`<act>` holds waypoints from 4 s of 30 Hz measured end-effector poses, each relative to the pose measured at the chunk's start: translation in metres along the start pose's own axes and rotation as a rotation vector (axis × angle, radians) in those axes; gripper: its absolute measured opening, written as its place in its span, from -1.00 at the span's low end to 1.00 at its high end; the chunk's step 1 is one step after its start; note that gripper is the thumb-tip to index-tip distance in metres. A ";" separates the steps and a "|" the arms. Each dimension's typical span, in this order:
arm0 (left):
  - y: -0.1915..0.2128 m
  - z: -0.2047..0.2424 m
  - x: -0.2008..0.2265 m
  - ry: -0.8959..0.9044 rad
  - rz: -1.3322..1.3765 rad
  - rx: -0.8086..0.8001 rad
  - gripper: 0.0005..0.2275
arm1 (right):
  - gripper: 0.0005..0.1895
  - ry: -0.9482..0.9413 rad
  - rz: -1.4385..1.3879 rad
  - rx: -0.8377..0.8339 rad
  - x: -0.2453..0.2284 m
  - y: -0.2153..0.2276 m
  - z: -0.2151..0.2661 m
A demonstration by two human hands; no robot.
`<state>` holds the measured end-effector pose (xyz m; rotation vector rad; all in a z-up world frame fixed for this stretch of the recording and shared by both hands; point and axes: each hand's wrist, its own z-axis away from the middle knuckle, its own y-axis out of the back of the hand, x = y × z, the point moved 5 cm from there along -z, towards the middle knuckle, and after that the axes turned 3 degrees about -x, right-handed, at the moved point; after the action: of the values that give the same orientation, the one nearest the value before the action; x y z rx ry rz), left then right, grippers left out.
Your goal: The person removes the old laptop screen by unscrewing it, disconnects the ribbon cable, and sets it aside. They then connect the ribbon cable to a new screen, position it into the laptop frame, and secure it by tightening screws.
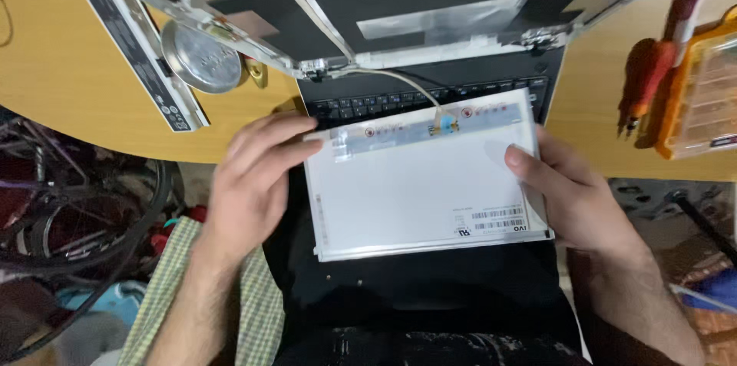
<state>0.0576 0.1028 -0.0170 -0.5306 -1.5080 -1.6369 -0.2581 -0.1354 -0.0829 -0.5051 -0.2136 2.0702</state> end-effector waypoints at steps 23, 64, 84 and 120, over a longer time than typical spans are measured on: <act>-0.009 -0.010 0.018 -0.162 0.162 0.498 -0.77 | -0.54 1.175 0.922 0.328 -0.056 0.015 0.025; -0.086 -0.083 -0.116 0.202 0.477 0.703 -0.71 | -0.89 1.271 0.495 0.328 -0.084 0.050 -0.116; -0.113 -0.015 -0.062 0.738 0.709 0.348 -0.68 | -0.66 0.533 0.752 0.526 -0.021 0.027 -0.034; -0.108 -0.003 -0.062 0.518 0.513 0.391 -0.39 | -0.20 0.964 0.781 0.360 -0.033 0.030 -0.014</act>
<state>0.0076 0.1111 -0.1307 -0.2211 -1.1361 -0.9505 -0.2602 -0.1799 -0.0973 -1.4316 1.0433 2.2249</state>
